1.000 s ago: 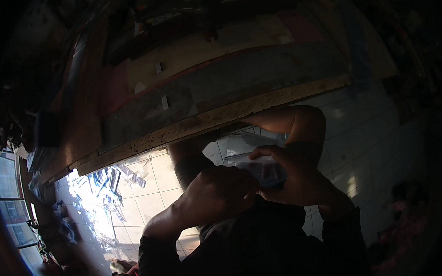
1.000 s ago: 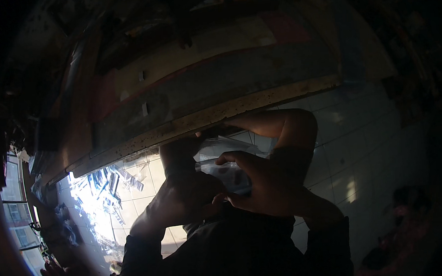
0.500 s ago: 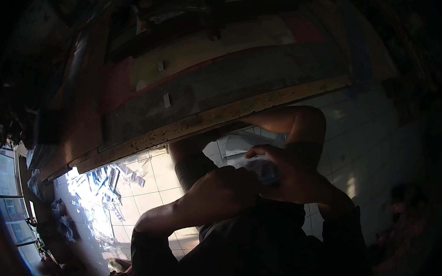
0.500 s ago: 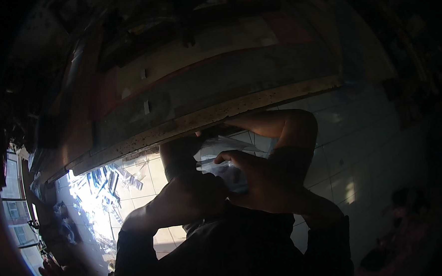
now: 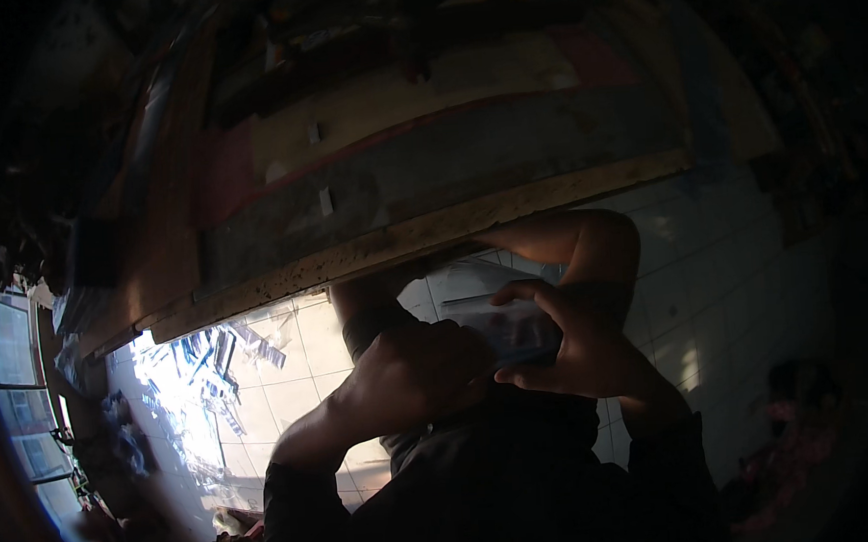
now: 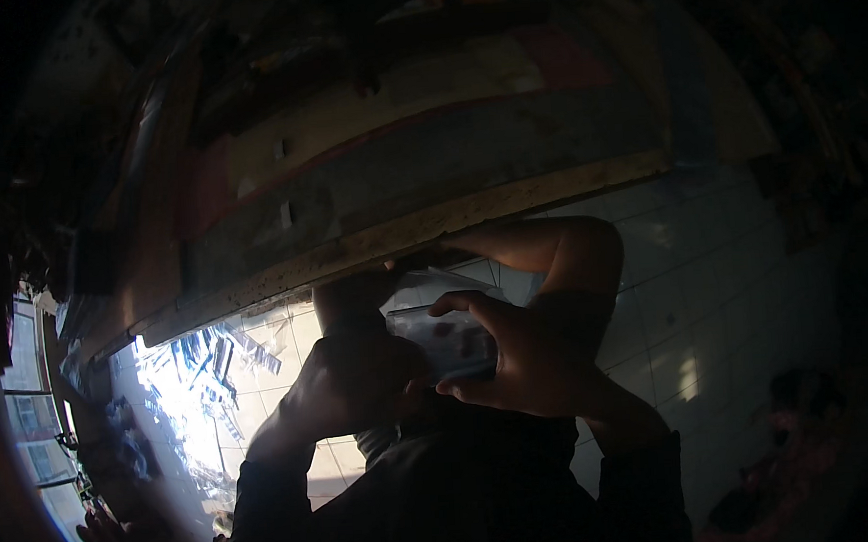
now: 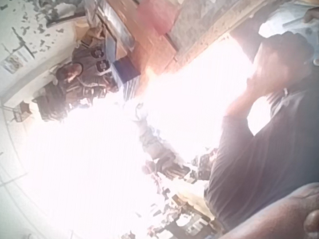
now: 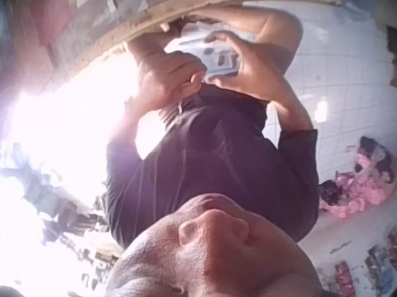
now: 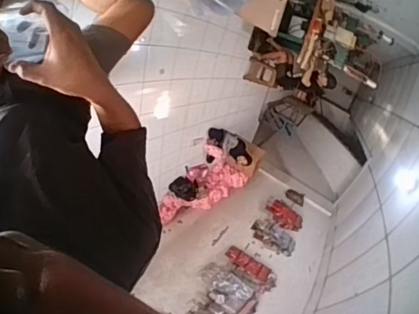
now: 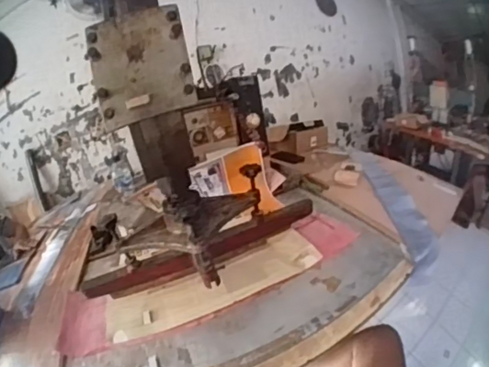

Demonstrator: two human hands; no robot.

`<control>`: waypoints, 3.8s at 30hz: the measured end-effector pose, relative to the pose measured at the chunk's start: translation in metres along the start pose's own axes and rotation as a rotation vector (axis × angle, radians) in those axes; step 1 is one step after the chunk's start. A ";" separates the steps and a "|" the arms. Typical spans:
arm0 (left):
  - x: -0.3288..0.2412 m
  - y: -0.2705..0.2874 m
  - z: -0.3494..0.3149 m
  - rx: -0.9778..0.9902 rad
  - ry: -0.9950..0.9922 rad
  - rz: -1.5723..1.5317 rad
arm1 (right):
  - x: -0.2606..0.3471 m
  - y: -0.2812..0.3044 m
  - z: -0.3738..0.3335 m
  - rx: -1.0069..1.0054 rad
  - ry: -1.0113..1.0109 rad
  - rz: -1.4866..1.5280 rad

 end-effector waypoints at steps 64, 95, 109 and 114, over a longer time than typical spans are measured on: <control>0.006 -0.058 -0.045 -0.301 0.677 -0.501 | -0.066 -0.014 -0.005 -0.253 0.247 0.477; 0.029 -0.100 -0.071 -0.019 -0.007 -0.928 | -0.110 -0.041 -0.013 -0.328 -0.160 1.600; 0.026 -0.091 -0.057 0.344 -0.208 -1.348 | 0.006 0.084 -0.029 -1.126 0.448 -0.038; 0.021 -0.096 -0.058 0.274 0.581 -1.073 | -0.033 0.130 0.017 -0.952 0.294 -0.366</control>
Point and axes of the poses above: each hand's wrist, its own z-axis towards the middle knuckle, its own y-axis out of the back of the hand, x = y × z, the point moved 2 cm from there along z, towards the middle knuckle, and after that the axes turned 6 degrees about z, right-handed, at the moved point
